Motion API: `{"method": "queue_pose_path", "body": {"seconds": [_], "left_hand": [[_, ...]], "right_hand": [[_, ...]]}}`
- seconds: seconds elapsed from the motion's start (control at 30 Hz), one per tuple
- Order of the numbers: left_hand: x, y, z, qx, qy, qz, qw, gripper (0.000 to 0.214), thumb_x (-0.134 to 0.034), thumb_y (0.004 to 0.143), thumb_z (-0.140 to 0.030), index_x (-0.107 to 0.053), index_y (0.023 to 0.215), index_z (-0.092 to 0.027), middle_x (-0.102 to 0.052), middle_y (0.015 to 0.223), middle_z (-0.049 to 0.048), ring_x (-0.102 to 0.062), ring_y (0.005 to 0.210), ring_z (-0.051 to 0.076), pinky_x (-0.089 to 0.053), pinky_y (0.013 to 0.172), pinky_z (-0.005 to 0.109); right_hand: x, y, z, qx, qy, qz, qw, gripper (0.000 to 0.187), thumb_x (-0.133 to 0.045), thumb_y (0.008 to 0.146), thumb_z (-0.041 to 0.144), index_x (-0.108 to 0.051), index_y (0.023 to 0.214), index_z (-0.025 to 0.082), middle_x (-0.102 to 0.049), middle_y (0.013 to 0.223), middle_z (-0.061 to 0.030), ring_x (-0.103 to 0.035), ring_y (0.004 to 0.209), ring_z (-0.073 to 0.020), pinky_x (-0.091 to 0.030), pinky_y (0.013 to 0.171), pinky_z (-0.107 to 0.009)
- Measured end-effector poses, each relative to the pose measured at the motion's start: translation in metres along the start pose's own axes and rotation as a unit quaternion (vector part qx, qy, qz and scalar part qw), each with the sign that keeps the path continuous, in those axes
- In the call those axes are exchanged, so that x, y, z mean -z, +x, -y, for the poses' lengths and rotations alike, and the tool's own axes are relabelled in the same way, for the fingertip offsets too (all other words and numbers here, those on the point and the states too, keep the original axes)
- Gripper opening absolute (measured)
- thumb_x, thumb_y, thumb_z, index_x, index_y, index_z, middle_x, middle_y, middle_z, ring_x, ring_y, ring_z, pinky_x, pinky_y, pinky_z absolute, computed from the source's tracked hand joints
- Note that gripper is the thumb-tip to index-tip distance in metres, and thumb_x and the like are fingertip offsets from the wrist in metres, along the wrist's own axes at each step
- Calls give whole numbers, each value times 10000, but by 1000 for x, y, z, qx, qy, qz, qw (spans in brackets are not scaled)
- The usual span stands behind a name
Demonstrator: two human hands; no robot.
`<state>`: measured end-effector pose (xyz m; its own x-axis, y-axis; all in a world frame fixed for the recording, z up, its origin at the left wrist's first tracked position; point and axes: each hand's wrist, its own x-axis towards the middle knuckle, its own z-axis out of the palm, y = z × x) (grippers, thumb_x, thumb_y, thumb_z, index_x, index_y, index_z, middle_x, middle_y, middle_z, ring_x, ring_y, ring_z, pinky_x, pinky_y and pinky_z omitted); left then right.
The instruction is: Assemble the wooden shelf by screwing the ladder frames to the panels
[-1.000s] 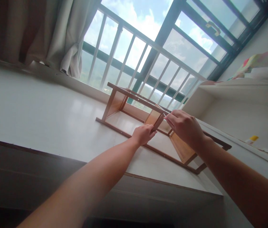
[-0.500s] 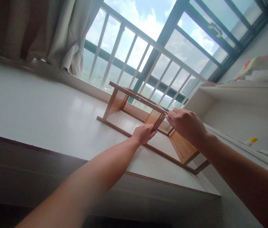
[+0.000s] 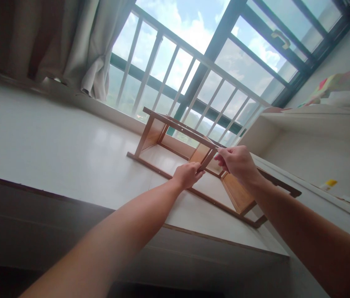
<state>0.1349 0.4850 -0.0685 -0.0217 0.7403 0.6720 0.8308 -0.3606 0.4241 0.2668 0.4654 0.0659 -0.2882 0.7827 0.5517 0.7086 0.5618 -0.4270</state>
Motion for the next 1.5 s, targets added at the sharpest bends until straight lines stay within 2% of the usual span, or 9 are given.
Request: {"method": "queue_pose_path", "body": {"seconds": [0.07,0.13,0.33,0.57,0.67,0.8,1.03,1.5], "left_hand": [[-1,0,0,0,2,-4,1000,305,-430,905,-502,-595,969,-254,-676,998,20,-645,849,191,-433,647,270],[-1,0,0,2,3,-4,1000,307,-427,906,-502,-594,980,-255,-675,1005,21,-646,850,190,-434,652,270],[-2,0,0,6,1,0,1000,303,-426,911,-491,-600,993,-258,-676,1014,24,-647,863,190,-444,671,273],[-3,0,1,4,-2,-2,1000,308,-427,908,-502,-599,989,-259,-674,997,24,-647,850,189,-437,673,271],[-5,1,2,6,2,-6,1000,303,-431,906,-502,-595,973,-256,-673,993,21,-646,847,186,-425,661,269],[-5,1,2,-1,-2,-7,1000,300,-427,905,-502,-587,975,-258,-668,985,20,-642,834,186,-417,653,272],[-1,0,-1,8,-2,4,1000,316,-425,909,-504,-597,993,-253,-670,1027,29,-644,872,193,-435,675,274],[-9,2,3,6,8,-9,1000,344,-404,908,-538,-592,976,-259,-676,977,16,-648,822,190,-413,635,272]], "right_hand": [[-1,-3,1,5,-3,-11,1000,429,-477,837,458,-673,643,128,-601,485,-47,-495,377,-120,-360,426,-239],[1,-7,3,50,-70,-32,996,418,-482,843,435,-666,603,147,-589,463,-37,-517,403,-127,-377,468,-246],[7,-12,4,155,-244,-69,955,469,-444,884,415,-582,498,187,-569,456,-40,-521,472,-152,-347,565,-278],[8,-17,7,208,-424,-106,875,369,-435,905,376,-621,670,161,-659,655,-98,-547,565,-173,-257,568,-279],[9,-23,10,236,-470,-90,846,325,-416,919,331,-628,756,146,-670,730,-103,-558,586,-169,-234,556,-273],[12,-28,11,276,-495,-73,821,314,-373,944,305,-604,799,149,-657,758,-94,-567,631,-172,-209,544,-270],[19,-26,11,290,-511,-75,805,274,-396,941,292,-575,782,159,-629,765,-68,-559,646,-161,-190,532,-269],[18,-23,3,317,-497,-62,805,290,-399,946,280,-587,767,150,-621,759,-64,-509,673,-141,-173,552,-273]]}}
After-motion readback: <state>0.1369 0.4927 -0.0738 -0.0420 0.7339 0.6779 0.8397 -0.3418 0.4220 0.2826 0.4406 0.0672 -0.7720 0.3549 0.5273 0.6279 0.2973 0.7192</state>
